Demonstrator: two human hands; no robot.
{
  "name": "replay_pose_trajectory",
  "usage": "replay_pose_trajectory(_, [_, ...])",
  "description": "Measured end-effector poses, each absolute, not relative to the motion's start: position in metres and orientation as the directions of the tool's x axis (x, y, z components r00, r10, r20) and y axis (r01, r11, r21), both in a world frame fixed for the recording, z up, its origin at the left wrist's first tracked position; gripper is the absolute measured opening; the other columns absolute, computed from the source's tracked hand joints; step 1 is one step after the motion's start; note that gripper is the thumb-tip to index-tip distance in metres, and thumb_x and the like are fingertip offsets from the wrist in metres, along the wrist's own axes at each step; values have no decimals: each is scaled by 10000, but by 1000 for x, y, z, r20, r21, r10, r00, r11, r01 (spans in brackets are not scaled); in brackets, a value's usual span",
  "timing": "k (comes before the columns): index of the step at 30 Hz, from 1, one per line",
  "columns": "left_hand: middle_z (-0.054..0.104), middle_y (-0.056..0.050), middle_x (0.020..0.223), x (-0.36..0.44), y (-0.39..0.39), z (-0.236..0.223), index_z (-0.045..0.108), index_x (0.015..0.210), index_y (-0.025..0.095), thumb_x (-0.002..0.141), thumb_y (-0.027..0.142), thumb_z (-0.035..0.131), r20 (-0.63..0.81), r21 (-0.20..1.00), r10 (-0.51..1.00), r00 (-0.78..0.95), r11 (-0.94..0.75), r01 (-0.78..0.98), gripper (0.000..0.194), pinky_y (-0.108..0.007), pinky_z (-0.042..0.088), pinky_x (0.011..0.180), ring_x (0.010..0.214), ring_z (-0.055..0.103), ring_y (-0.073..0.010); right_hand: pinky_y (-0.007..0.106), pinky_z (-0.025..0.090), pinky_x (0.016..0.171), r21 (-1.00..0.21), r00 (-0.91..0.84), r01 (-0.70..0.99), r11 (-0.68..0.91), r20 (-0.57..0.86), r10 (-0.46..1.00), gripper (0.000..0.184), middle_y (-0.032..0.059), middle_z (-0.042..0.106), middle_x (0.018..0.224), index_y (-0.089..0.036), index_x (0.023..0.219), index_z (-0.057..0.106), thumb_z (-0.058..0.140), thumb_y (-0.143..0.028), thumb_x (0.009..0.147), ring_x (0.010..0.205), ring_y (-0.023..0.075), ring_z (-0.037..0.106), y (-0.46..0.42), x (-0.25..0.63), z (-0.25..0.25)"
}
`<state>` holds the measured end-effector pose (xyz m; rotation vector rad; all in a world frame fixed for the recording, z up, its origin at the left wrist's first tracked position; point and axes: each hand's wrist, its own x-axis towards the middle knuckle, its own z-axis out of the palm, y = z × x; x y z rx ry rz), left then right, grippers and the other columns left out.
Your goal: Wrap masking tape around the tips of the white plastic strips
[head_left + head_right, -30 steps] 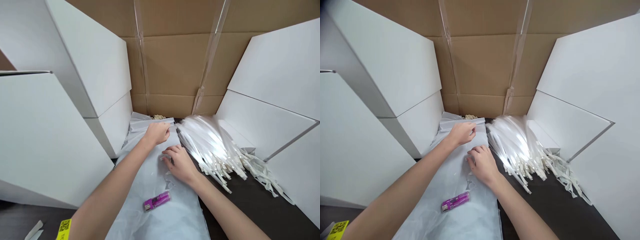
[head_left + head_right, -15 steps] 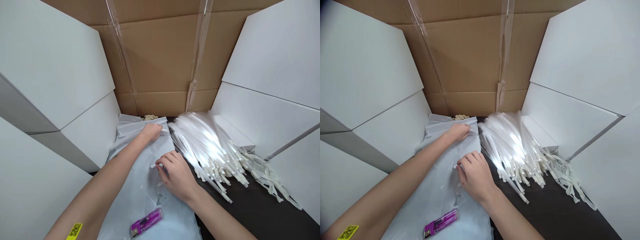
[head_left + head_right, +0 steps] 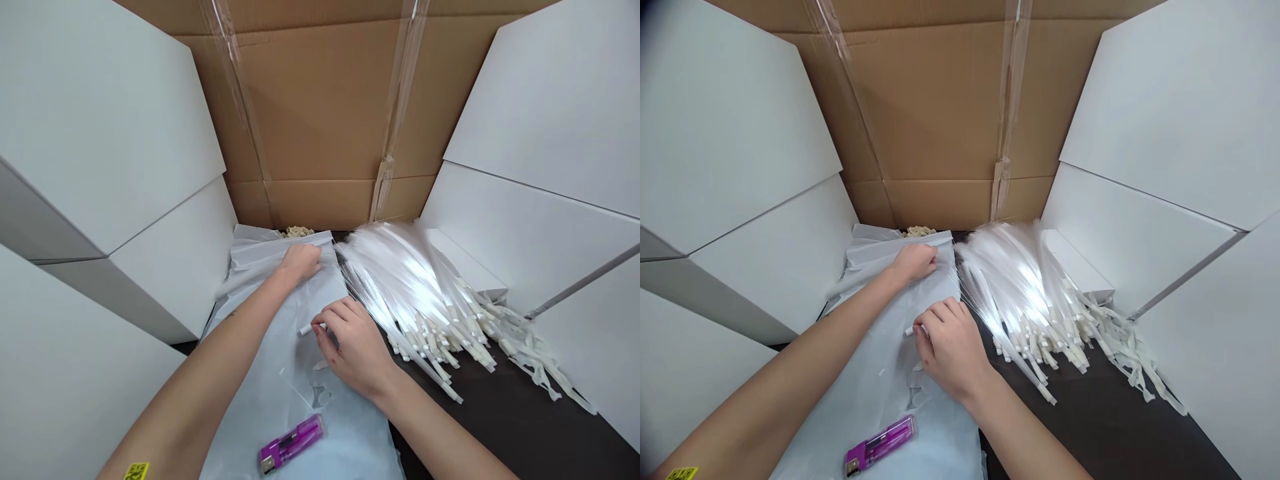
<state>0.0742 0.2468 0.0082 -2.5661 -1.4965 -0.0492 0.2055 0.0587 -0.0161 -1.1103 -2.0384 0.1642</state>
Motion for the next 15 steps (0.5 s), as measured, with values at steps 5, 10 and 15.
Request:
replay_pose_trajectory(5, [683, -102, 1042, 65, 245, 7, 611, 988, 190, 872, 243, 463, 236, -33, 859, 453, -459, 888, 195, -309, 402, 643, 836, 647, -233, 363, 450, 792, -470, -268, 654, 592, 588, 763, 133, 58, 686, 907, -194, 920, 653, 530, -171, 964, 898, 227, 577, 60, 207, -15])
replay_pose_trajectory(10, [661, -66, 917, 58, 245, 4, 557, 938, 208, 881, 232, 443, 308, 148, 853, 422, -481, 864, 130, -310, 360, 631, 774, 600, -215, 351, 458, 830, -545, -197, 658, 520, 542, 817, 135, 54, 691, 943, -197, 921, 665, 535, -189, 956, 950, 222, 565, 80, 219, -12])
replay_pose_trajectory(15, [656, -51, 911, 51, 248, -2, 532, 965, 216, 944, 268, 394, 377, 281, 843, 384, -499, 820, 149, -308, 378, 693, 827, 591, -218, 342, 454, 840, -621, -131, 694, 363, 387, 913, 150, 47, 707, 963, -204, 927, 694, 546, -223, 938, 966, 218, 594, 128, 233, -4])
